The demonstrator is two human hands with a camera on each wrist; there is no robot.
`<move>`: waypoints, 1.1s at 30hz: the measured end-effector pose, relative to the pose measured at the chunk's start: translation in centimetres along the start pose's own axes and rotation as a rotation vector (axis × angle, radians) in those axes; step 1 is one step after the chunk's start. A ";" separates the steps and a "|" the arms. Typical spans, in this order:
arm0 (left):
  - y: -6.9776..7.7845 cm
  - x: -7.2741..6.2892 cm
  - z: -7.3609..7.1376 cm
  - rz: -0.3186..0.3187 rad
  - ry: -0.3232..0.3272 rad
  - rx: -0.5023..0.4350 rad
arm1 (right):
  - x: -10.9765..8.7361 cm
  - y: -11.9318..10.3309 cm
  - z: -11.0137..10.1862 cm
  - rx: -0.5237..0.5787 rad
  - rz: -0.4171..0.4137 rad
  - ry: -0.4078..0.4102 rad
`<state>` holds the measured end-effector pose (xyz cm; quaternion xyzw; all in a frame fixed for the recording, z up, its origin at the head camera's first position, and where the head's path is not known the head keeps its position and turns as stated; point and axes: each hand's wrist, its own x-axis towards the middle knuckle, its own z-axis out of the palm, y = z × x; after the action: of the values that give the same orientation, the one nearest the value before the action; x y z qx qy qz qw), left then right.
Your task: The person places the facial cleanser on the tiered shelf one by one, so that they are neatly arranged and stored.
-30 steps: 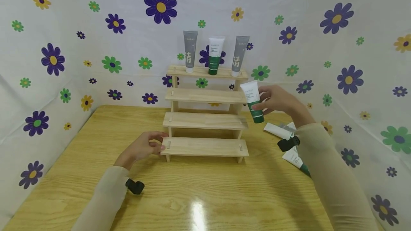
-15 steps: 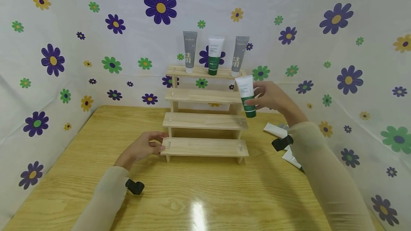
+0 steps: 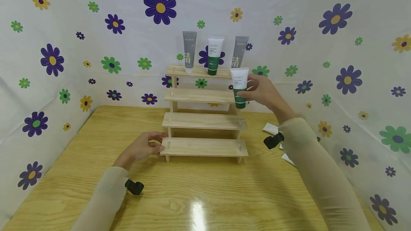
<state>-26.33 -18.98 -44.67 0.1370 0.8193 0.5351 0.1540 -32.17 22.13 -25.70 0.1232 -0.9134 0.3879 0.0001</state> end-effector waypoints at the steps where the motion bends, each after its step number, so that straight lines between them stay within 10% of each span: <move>1: 0.0 0.0 0.0 0.007 -0.007 -0.001 | 0.1 -0.1 0.1 0.004 0.000 0.008; 33: -0.3 0.0 -0.3 0.051 -0.034 -0.007 | 4.0 -3.5 4.9 0.133 -0.049 0.098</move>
<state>-26.50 -19.35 -44.81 0.1665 0.8107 0.5395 0.1548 -34.75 15.42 -26.27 0.1259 -0.8813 0.4531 0.0462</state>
